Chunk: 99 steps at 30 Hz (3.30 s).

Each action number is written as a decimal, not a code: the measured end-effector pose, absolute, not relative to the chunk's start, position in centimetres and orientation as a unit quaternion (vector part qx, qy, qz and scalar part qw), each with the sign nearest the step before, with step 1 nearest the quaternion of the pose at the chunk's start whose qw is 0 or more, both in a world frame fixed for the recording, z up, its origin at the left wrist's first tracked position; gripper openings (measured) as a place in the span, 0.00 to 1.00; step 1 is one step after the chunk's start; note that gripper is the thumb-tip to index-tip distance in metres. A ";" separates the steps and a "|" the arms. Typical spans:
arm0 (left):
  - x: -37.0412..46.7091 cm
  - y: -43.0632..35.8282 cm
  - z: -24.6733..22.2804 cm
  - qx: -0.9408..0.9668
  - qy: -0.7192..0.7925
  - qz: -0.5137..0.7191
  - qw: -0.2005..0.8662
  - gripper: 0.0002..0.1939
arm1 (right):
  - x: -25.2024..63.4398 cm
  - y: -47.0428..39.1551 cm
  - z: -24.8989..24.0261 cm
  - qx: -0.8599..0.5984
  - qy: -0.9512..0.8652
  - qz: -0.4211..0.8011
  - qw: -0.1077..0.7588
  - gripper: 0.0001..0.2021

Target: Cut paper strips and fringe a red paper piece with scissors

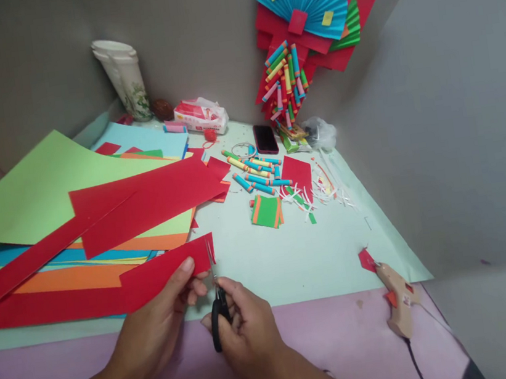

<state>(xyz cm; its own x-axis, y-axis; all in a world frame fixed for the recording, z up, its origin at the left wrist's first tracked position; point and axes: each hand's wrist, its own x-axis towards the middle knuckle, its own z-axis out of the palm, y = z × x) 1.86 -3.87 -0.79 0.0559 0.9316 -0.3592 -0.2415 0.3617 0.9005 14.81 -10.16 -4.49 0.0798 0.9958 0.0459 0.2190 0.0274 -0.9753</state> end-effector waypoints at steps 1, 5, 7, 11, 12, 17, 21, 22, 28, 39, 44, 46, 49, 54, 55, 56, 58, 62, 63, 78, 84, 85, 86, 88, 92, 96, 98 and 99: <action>1.9 -3.9 -0.8 0.342 0.516 0.450 0.643 0.21 | 14.8 -10.2 -4.5 -0.565 -0.539 0.409 0.472 0.20; 2.0 -4.0 -0.9 0.355 0.510 0.448 0.643 0.20 | 14.9 -10.2 -4.5 -0.572 -0.535 0.402 0.474 0.20; 2.0 -4.0 -0.9 0.357 0.503 0.449 0.646 0.20 | 14.9 -10.2 -4.5 -0.571 -0.536 0.401 0.475 0.20; 1.9 -4.0 -0.9 0.345 0.497 0.456 0.653 0.19 | 14.7 -10.1 -4.4 -0.561 -0.531 0.408 0.487 0.20; 1.9 -4.0 -0.8 0.339 0.494 0.459 0.656 0.19 | 14.6 -10.1 -4.3 -0.555 -0.529 0.412 0.492 0.19; 1.9 -3.9 -0.5 0.308 0.478 0.465 0.679 0.16 | 14.6 -10.1 -4.5 -0.541 -0.535 0.414 0.500 0.19; 2.0 -3.9 -0.1 0.282 0.469 0.470 0.693 0.14 | 14.8 -10.2 -4.9 -0.544 -0.541 0.411 0.493 0.20; 2.0 -3.9 -0.1 0.274 0.467 0.471 0.696 0.14 | 14.8 -10.2 -4.9 -0.542 -0.543 0.410 0.493 0.20; 1.8 -3.5 -0.1 0.194 0.457 0.447 0.744 0.13 | 14.9 -10.2 -5.2 -0.546 -0.551 0.398 0.490 0.20; 1.5 -3.3 -0.3 0.212 0.489 0.426 0.731 0.17 | 14.8 -10.0 -4.3 -0.523 -0.479 0.504 0.492 0.21; 1.2 -3.1 -0.9 0.269 0.529 0.425 0.683 0.19 | 14.9 -10.0 -3.4 -0.529 -0.458 0.553 0.452 0.21; 1.0 -3.0 -1.0 0.284 0.535 0.432 0.669 0.20 | 14.9 -10.1 -3.4 -0.530 -0.471 0.546 0.446 0.21; 1.0 -2.8 -0.7 0.292 0.540 0.443 0.654 0.22 | 14.8 -10.2 -3.7 -0.543 -0.504 0.513 0.434 0.22; 1.1 -2.7 -0.4 0.282 0.531 0.461 0.653 0.21 | 14.7 -10.5 -4.4 -0.547 -0.546 0.466 0.430 0.22; 1.2 -2.7 -0.4 0.279 0.530 0.460 0.655 0.21 | 14.6 -10.5 -4.4 -0.546 -0.550 0.459 0.434 0.22; 1.2 -2.7 -0.5 0.276 0.528 0.459 0.659 0.21 | 14.6 -10.5 -4.4 -0.545 -0.553 0.454 0.437 0.22; 1.2 -2.7 -0.6 0.266 0.523 0.458 0.668 0.21 | 14.5 -10.4 -4.4 -0.550 -0.552 0.447 0.440 0.21; 1.4 -2.8 -0.6 0.242 0.516 0.461 0.680 0.20 | 14.5 -10.3 -4.3 -0.554 -0.552 0.442 0.439 0.21; 1.4 -2.8 -0.5 0.240 0.517 0.461 0.680 0.20 | 14.5 -10.3 -4.3 -0.553 -0.554 0.441 0.440 0.21; 1.7 -3.0 -0.4 0.235 0.507 0.462 0.689 0.18 | 14.4 -10.4 -4.3 -0.545 -0.554 0.435 0.456 0.20; 1.6 -3.1 -0.4 0.234 0.506 0.454 0.695 0.19 | 14.5 -10.4 -4.4 -0.555 -0.564 0.422 0.443 0.20; 1.7 -3.1 -0.4 0.232 0.505 0.454 0.697 0.19 | 14.5 -10.4 -4.4 -0.554 -0.566 0.419 0.444 0.20; 1.7 -3.1 -0.3 0.230 0.502 0.456 0.698 0.18 | 14.5 -10.4 -4.4 -0.553 -0.568 0.416 0.446 0.20; 1.7 -3.1 -0.3 0.227 0.497 0.459 0.700 0.18 | 14.5 -10.4 -4.5 -0.549 -0.571 0.409 0.452 0.20; 1.7 -3.1 -0.4 0.228 0.484 0.464 0.706 0.17 | 14.5 -10.4 -4.4 -0.550 -0.568 0.409 0.455 0.20; 1.7 -3.1 -0.4 0.230 0.486 0.467 0.702 0.17 | 14.4 -10.4 -4.5 -0.560 -0.562 0.409 0.450 0.20; 1.7 -3.0 -0.3 0.229 0.487 0.467 0.701 0.17 | 14.4 -10.4 -4.6 -0.566 -0.567 0.400 0.446 0.21; 1.7 -3.0 -0.2 0.228 0.487 0.467 0.702 0.17 | 14.4 -10.4 -4.7 -0.568 -0.570 0.394 0.444 0.21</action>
<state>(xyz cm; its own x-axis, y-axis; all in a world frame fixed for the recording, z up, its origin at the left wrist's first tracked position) 1.70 -3.02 -0.20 0.0893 0.8780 -0.4702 -0.4343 0.4592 0.7749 14.41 -10.41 -4.69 0.0388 0.9975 0.0595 0.2977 0.0453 -0.9536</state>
